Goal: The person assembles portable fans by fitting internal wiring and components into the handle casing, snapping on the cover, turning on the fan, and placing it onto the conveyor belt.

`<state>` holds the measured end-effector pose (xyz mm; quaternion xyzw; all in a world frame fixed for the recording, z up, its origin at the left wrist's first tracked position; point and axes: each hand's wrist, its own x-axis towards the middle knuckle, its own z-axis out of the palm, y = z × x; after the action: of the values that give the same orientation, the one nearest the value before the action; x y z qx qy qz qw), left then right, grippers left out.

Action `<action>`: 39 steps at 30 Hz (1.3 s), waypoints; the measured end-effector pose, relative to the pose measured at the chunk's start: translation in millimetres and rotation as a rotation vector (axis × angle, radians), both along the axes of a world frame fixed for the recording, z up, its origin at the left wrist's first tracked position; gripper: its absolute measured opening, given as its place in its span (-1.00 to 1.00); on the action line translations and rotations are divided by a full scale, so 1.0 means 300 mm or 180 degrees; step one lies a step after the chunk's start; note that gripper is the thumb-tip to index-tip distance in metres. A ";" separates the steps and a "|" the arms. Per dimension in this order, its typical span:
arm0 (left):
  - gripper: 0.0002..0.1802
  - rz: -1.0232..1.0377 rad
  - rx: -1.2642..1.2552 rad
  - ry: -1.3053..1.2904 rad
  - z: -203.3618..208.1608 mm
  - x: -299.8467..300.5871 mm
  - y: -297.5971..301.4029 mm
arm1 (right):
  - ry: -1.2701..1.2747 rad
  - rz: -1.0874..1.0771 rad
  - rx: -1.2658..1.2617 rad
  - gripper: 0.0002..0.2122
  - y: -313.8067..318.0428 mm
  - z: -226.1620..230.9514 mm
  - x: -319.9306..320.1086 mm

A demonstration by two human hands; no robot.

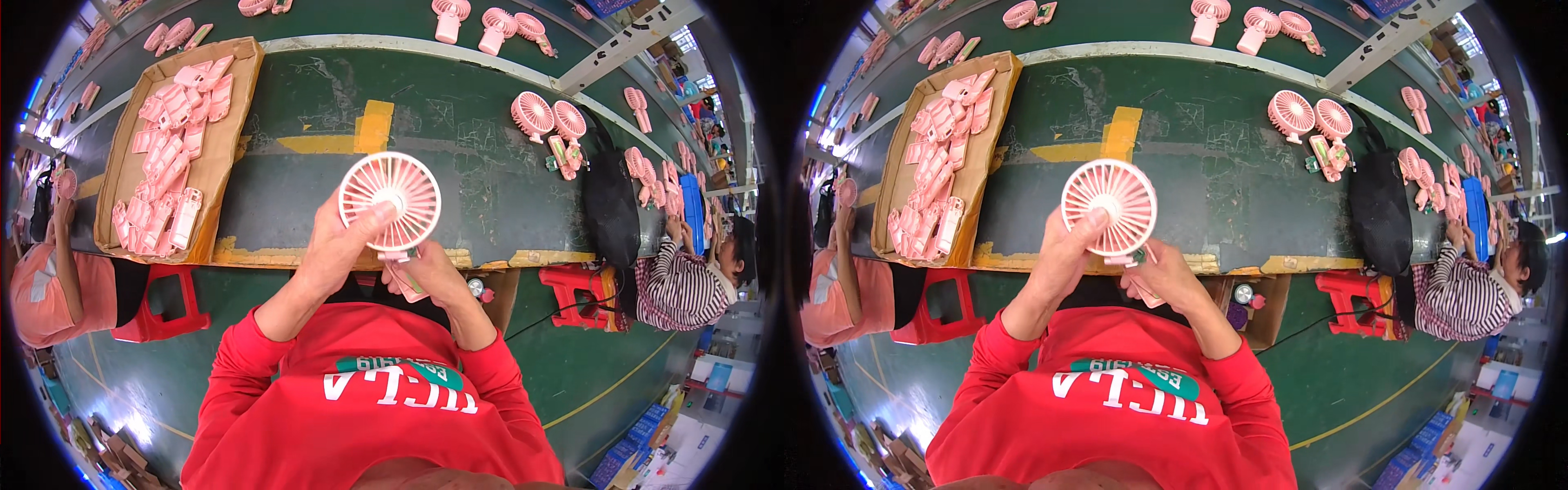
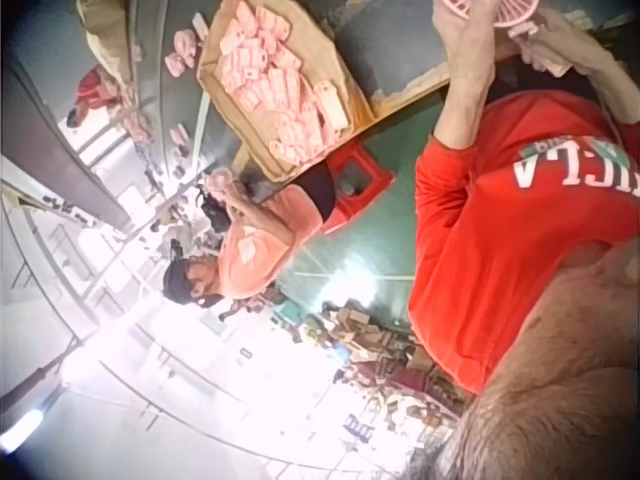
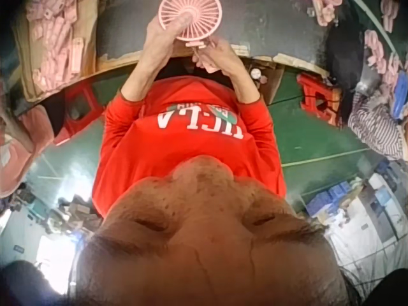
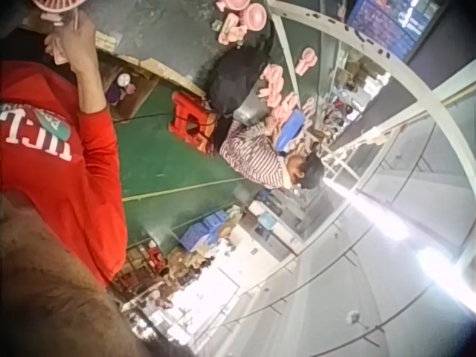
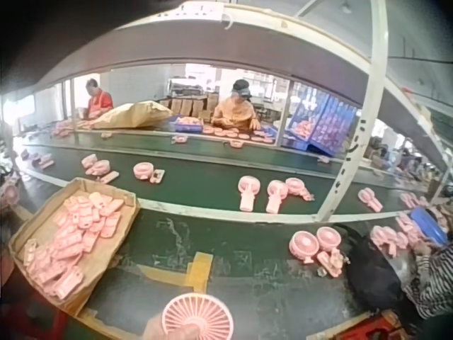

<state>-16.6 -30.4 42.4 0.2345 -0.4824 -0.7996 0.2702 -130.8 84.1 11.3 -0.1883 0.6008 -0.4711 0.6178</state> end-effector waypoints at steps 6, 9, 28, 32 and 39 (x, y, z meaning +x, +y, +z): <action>-0.55 0.0230 0.0283 -0.0068 -0.049 -0.010 -0.026 | -0.0553 -0.0002 -0.0415 -0.75 0.031 -0.024 0.020; -0.54 0.0237 0.0346 -0.0105 -0.065 -0.002 0.001 | -0.0682 -0.0205 -0.0495 -0.75 0.037 -0.016 0.030; -0.56 0.0016 0.0640 -0.0121 -0.124 -0.014 -0.005 | 0.0104 -0.0393 -0.0793 -0.76 0.016 -0.003 0.061; -0.52 -0.0111 0.0688 -0.0220 -0.133 -0.029 -0.025 | 0.0234 -0.0546 -0.0800 -0.73 0.008 -0.011 0.064; -0.57 0.0387 -0.3596 -0.1163 -0.066 -0.018 -0.029 | 0.0021 -0.0890 -0.0505 -0.79 -0.008 -0.074 0.017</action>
<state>-22.0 -39.2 22.7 0.2154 -0.8574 -0.3490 0.3110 -125.8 81.7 -10.9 -0.1525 0.5841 -0.5978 0.5275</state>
